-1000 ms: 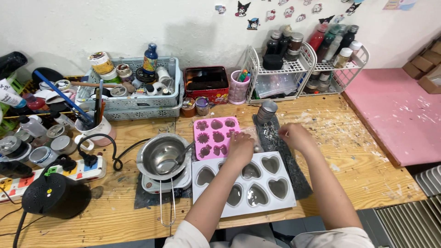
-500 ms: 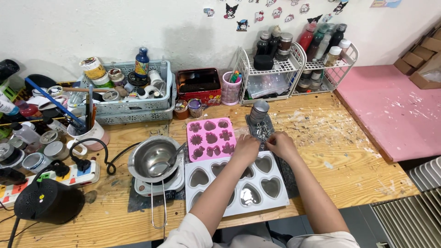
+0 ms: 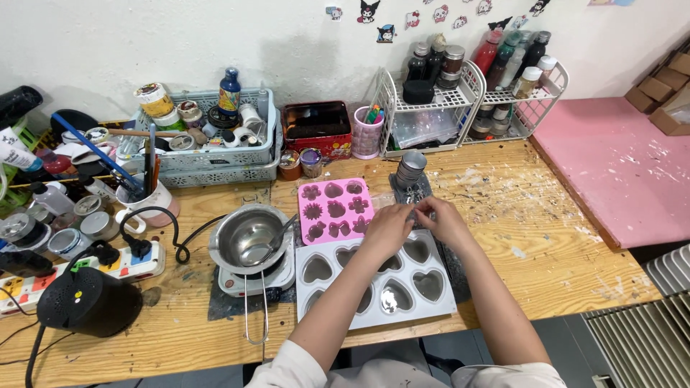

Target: Placing candle wicks and stems into various silicone heart-shaped molds on a production workbench.

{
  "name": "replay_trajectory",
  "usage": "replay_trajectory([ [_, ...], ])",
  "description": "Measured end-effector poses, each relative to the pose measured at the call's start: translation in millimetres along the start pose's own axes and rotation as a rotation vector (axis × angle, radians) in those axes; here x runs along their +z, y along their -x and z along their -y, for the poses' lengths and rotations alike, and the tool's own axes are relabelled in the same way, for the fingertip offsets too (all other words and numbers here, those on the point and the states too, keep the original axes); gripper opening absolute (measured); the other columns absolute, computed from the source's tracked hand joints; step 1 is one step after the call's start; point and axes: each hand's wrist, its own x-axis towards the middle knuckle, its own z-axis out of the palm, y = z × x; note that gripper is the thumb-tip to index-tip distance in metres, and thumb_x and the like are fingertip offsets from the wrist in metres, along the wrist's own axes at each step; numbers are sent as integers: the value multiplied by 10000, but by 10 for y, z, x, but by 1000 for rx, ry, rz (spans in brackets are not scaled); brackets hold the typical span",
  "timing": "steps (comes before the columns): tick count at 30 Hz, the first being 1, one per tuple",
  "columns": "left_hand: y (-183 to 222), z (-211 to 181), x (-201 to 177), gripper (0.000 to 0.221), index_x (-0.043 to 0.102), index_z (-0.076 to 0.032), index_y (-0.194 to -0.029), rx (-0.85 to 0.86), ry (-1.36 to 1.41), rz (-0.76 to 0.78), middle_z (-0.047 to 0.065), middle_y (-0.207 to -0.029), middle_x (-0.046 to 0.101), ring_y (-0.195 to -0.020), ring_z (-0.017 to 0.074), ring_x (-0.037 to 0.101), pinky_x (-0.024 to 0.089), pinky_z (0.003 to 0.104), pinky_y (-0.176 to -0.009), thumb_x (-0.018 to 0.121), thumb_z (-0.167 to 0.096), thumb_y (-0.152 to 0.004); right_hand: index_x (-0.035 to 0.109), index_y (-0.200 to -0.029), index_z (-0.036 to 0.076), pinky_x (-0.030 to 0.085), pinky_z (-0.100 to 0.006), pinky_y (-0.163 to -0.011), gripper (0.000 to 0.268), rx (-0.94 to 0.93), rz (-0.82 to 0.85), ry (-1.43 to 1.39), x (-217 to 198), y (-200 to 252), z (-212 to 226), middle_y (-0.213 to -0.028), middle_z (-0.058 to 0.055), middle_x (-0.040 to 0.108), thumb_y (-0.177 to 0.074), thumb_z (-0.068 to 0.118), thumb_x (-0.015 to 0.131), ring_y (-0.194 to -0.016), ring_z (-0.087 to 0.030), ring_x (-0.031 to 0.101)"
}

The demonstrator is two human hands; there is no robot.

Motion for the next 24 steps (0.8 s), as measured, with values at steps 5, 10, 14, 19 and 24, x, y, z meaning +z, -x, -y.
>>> replay_trajectory([
  [5, 232, -343, -752, 383, 655, -81, -1306, -76, 325, 14, 156, -1134, 680, -1072, 368, 630, 503, 440, -898, 661, -209, -945, 707, -1020, 5, 577, -331, -789, 182, -191, 22, -250, -251, 414, 622, -928, -104, 751, -860, 82, 746, -862, -201, 728],
  [10, 624, -391, -1072, 228, 756, -94, -1157, -39, 443, -98, 129, -1062, 760, -975, 321, 722, 554, 388, -863, 680, -206, -974, 754, -1003, 9, 574, -316, -768, 152, -270, -73, -387, -329, 852, 1201, -939, -97, 762, -855, 43, 752, -858, -190, 737],
  [14, 926, -457, -1322, 240, 765, -72, -1144, -230, 704, -47, 95, -1047, 773, -914, 190, 756, 604, 298, -797, 738, -136, -915, 779, -978, 24, 587, -298, -801, 159, -280, -190, -377, -269, 1098, 1480, -981, -88, 787, -820, 28, 781, -906, -182, 764],
  [19, 1183, -411, -1387, 225, 768, -43, -1132, -389, 990, -29, 58, -1100, 784, -967, 115, 734, 594, 260, -838, 740, -84, -913, 772, -995, 23, 593, -296, -787, 168, -289, -189, -446, -196, 1240, 1701, -972, -87, 788, -829, -2, 773, -902, -201, 763],
  [24, 1291, -225, -1259, 210, 765, -15, -1141, -209, 1048, -108, 68, -1126, 755, -1023, 115, 717, 599, 254, -905, 732, -45, -936, 772, -1005, 42, 586, -303, -792, 192, -388, -241, -423, -126, 1274, 1781, -958, -85, 775, -838, -47, 742, -910, -199, 747],
])
